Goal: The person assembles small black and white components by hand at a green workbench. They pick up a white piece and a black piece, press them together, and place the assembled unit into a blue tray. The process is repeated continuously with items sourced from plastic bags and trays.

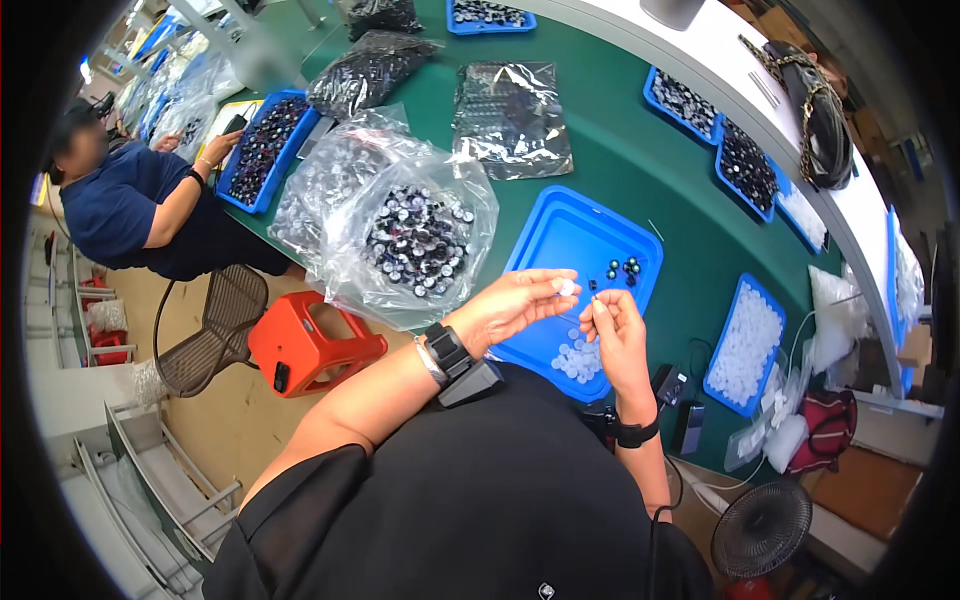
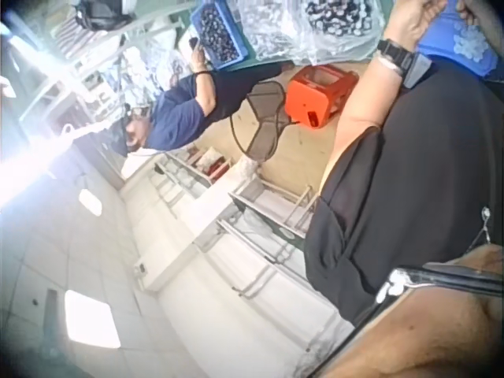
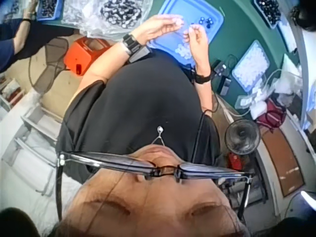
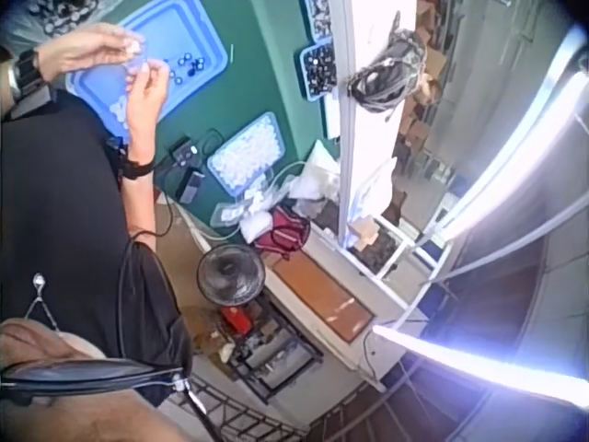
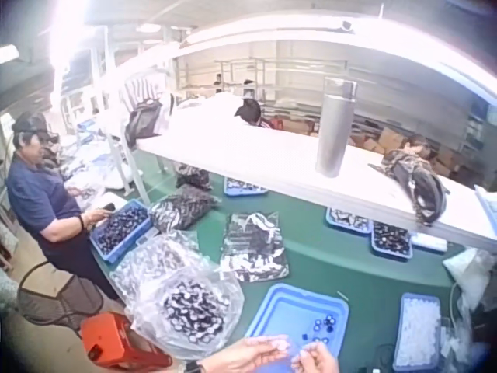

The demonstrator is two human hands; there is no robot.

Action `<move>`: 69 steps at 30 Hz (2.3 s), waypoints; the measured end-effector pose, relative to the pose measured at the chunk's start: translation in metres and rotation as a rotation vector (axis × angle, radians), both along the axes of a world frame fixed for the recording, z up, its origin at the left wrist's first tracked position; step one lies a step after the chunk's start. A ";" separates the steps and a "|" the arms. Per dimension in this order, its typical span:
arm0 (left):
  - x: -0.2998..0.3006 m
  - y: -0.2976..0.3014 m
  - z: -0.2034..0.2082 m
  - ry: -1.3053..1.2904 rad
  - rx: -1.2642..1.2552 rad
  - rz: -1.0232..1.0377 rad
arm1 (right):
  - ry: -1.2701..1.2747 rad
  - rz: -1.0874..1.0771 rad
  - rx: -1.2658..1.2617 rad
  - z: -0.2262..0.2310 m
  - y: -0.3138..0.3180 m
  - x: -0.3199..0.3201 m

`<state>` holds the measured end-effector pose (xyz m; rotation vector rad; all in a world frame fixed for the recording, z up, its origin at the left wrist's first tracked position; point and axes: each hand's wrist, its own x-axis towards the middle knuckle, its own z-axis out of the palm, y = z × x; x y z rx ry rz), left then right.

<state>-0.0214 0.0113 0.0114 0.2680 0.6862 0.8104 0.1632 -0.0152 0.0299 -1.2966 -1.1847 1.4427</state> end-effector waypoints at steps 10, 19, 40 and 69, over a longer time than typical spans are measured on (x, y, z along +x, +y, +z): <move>0.005 -0.009 -0.010 -0.077 -0.060 -0.029 | -0.481 -0.153 0.342 0.010 -0.008 -0.009; 0.008 -0.009 -0.007 -0.129 -0.090 -0.024 | -0.584 -0.163 0.407 0.005 -0.009 -0.006; 0.012 -0.013 -0.017 -0.224 -0.199 -0.047 | -0.648 -0.117 0.434 -0.001 -0.010 -0.010; 0.018 -0.016 -0.019 -0.165 -0.182 -0.025 | -0.712 -0.104 0.352 0.002 -0.010 -0.016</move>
